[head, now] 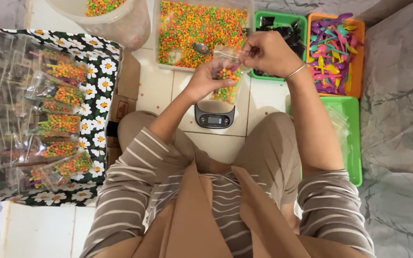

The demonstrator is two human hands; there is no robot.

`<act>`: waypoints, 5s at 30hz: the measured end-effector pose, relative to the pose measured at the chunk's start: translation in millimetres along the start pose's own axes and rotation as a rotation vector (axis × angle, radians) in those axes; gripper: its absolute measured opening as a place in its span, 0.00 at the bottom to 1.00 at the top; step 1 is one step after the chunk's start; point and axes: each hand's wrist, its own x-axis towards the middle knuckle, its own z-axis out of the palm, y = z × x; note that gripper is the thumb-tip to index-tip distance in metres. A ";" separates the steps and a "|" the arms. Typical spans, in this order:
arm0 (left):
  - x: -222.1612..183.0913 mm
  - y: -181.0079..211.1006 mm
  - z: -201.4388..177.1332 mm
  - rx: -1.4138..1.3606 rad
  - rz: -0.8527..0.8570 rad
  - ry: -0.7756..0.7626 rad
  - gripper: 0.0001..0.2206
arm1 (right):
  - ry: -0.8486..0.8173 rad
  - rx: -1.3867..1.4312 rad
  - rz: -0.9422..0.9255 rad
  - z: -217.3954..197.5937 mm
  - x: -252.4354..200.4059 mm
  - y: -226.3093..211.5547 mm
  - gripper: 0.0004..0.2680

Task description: Filling small plastic bags with colorful snacks, weighing them on a digital scale, and organizing the finished packs.

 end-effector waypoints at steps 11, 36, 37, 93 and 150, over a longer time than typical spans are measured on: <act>-14.6 -7.5 9.2 0.108 -0.145 0.074 0.13 | 0.051 0.339 0.274 24.6 -26.0 0.6 0.07; -56.2 -150.9 -57.8 0.345 -0.191 0.573 0.22 | 0.492 0.970 0.893 251.2 -82.5 186.5 0.05; -65.3 -139.5 -61.3 0.344 -0.199 0.576 0.22 | 0.487 0.974 0.900 257.8 -85.1 196.0 0.05; -146.6 -90.0 -111.3 0.012 0.009 1.028 0.07 | 0.483 0.195 0.870 244.8 -111.6 205.7 0.06; -129.4 -77.9 -97.2 0.176 -0.104 0.927 0.09 | 0.396 0.362 1.119 291.9 -51.8 258.6 0.10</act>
